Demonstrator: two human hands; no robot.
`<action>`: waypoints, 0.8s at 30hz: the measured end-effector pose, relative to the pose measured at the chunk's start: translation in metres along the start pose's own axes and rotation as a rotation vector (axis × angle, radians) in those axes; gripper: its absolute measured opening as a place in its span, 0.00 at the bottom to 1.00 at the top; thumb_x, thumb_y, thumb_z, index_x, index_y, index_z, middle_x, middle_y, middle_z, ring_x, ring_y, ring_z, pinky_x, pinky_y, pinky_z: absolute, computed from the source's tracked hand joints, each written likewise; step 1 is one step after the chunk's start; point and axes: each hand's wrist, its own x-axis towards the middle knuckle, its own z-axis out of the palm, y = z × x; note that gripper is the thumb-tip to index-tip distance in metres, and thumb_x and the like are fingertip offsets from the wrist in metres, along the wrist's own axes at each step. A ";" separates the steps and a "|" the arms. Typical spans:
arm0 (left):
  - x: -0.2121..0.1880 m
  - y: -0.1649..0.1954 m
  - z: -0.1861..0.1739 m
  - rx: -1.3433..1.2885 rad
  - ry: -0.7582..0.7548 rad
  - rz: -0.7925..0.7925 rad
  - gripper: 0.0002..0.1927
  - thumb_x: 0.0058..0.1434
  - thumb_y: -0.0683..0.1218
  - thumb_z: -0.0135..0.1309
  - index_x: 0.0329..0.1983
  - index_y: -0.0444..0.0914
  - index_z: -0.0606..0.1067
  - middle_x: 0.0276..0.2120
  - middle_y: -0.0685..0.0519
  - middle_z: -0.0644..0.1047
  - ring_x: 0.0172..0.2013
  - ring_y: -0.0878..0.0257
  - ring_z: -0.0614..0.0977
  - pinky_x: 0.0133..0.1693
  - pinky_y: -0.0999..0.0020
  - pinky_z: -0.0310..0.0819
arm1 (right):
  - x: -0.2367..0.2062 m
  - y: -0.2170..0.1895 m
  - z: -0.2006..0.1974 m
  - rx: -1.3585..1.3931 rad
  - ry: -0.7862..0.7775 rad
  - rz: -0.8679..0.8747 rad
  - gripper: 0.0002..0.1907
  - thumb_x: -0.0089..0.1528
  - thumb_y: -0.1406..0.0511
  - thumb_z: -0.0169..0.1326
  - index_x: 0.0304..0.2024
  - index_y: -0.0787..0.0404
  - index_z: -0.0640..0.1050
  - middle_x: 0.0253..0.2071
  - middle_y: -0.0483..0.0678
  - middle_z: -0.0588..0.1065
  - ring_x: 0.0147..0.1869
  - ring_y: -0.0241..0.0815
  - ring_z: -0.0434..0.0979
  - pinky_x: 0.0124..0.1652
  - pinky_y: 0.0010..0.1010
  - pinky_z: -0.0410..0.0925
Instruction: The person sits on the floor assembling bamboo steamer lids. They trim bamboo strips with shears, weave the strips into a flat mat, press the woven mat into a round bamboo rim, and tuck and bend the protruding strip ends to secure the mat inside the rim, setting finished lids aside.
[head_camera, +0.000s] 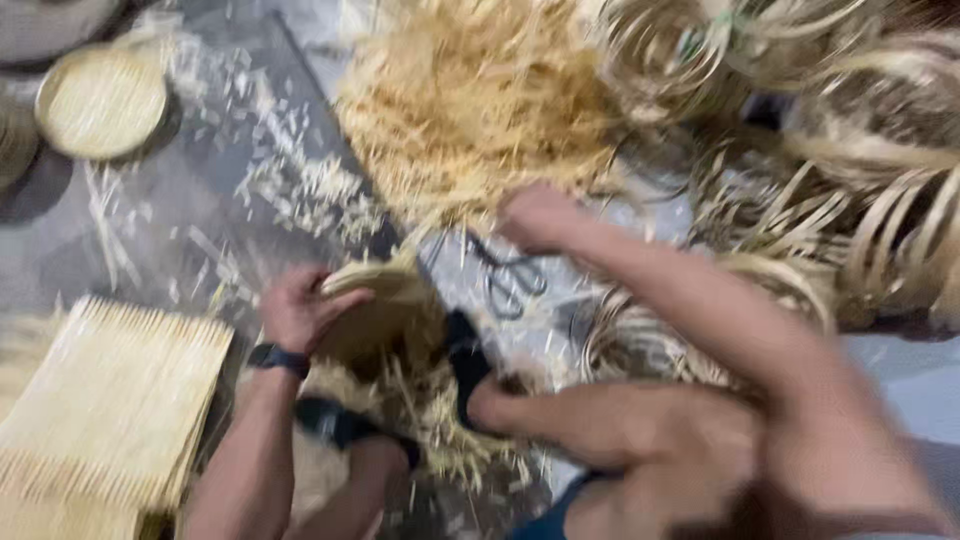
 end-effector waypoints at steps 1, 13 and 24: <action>-0.012 0.002 0.007 0.115 0.049 0.141 0.20 0.45 0.48 0.69 0.40 0.38 0.78 0.36 0.45 0.80 0.38 0.50 0.82 0.41 0.57 0.77 | -0.022 0.016 -0.007 0.063 -0.044 0.119 0.21 0.61 0.49 0.55 0.37 0.61 0.82 0.41 0.59 0.79 0.43 0.62 0.78 0.42 0.51 0.72; -0.115 -0.018 0.074 0.406 -0.007 -0.047 0.48 0.49 0.70 0.64 0.62 0.37 0.65 0.55 0.38 0.68 0.56 0.41 0.69 0.59 0.46 0.60 | -0.027 0.026 0.231 0.237 0.273 0.215 0.32 0.47 0.55 0.70 0.44 0.71 0.77 0.41 0.67 0.76 0.46 0.68 0.77 0.45 0.52 0.71; -0.042 -0.023 0.126 0.187 0.528 -0.316 0.65 0.40 0.62 0.72 0.77 0.40 0.51 0.57 0.39 0.66 0.58 0.42 0.67 0.61 0.45 0.60 | -0.025 0.034 0.247 1.195 -0.225 0.470 0.25 0.45 0.72 0.63 0.46 0.61 0.73 0.33 0.45 0.78 0.35 0.39 0.78 0.36 0.33 0.73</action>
